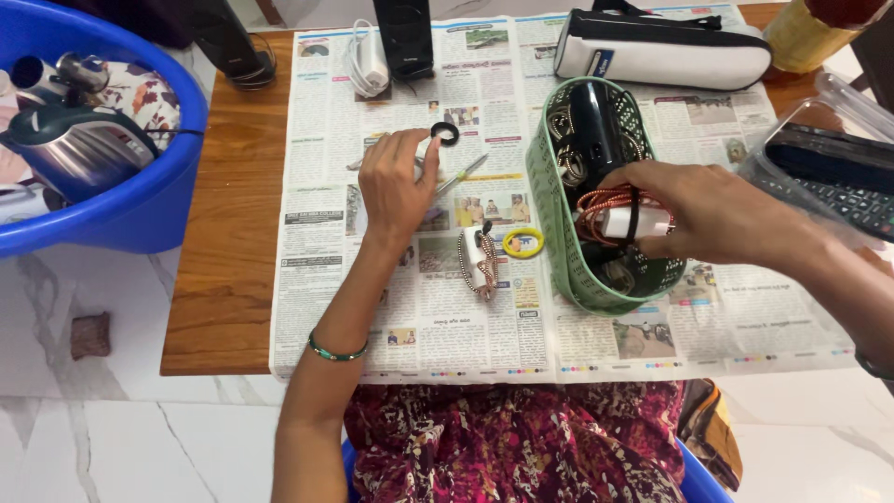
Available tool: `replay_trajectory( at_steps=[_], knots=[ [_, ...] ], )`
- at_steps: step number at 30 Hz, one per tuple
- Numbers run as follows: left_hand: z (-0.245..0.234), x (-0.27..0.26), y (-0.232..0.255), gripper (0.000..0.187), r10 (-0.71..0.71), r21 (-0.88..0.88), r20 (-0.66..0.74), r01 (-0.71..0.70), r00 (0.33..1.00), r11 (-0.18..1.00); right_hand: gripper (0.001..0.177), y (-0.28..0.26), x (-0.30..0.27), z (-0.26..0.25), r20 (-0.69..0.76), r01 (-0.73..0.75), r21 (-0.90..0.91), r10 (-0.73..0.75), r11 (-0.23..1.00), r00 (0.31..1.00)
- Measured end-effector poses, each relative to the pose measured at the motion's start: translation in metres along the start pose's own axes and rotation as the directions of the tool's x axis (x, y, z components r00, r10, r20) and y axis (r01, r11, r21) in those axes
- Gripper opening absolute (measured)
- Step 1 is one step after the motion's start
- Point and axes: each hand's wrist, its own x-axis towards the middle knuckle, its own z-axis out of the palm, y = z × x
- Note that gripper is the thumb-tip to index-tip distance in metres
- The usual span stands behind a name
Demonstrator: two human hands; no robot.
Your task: The person organizes various electronic accessories, including chargers, cables, and a speaker, into a green plastic basket. They handle items one by one, placing them into the basket and occasionally adjusting their position.
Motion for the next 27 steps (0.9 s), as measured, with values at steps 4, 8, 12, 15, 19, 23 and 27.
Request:
replay_trajectory(
  at_steps=[4,8,12,15,19,23,27],
  knots=[
    [0.0,0.001,-0.006,0.017,-0.019,0.005,-0.015,0.019,1.0,1.0,0.077,0.018,0.008,0.01,-0.227,0.347,-0.123,-0.367,0.93,0.902],
    [-0.005,0.006,-0.002,0.016,-0.019,0.009,-0.031,0.019,0.999,1.0,0.06,0.014,0.002,0.009,-0.2,0.158,-0.12,-0.18,0.98,0.963],
    [-0.01,0.01,0.006,0.018,-0.04,-0.016,0.029,0.041,0.999,0.999,0.051,0.009,0.005,0.011,-0.185,0.092,-0.074,-0.105,0.993,0.977],
    [-0.003,0.004,0.005,0.025,-0.094,-0.087,0.165,0.109,0.982,0.99,0.048,0.018,0.011,0.021,-0.256,0.121,-0.055,-0.131,0.991,0.958],
    [-0.016,0.002,0.026,0.048,-0.185,-0.164,0.436,0.28,0.881,0.946,0.053,0.024,0.011,0.022,-0.262,0.163,-0.042,-0.168,0.986,0.95],
    [-0.049,-0.014,0.073,0.08,-0.16,-0.003,0.61,0.204,0.776,0.979,0.053,0.015,0.0,0.009,-0.24,0.109,-0.095,-0.129,0.99,0.962],
    [-0.049,-0.042,0.097,0.081,-0.27,0.033,0.751,0.374,0.603,0.927,0.049,0.012,-0.006,0.001,-0.363,0.219,-0.167,-0.266,0.961,0.893]
  ],
)
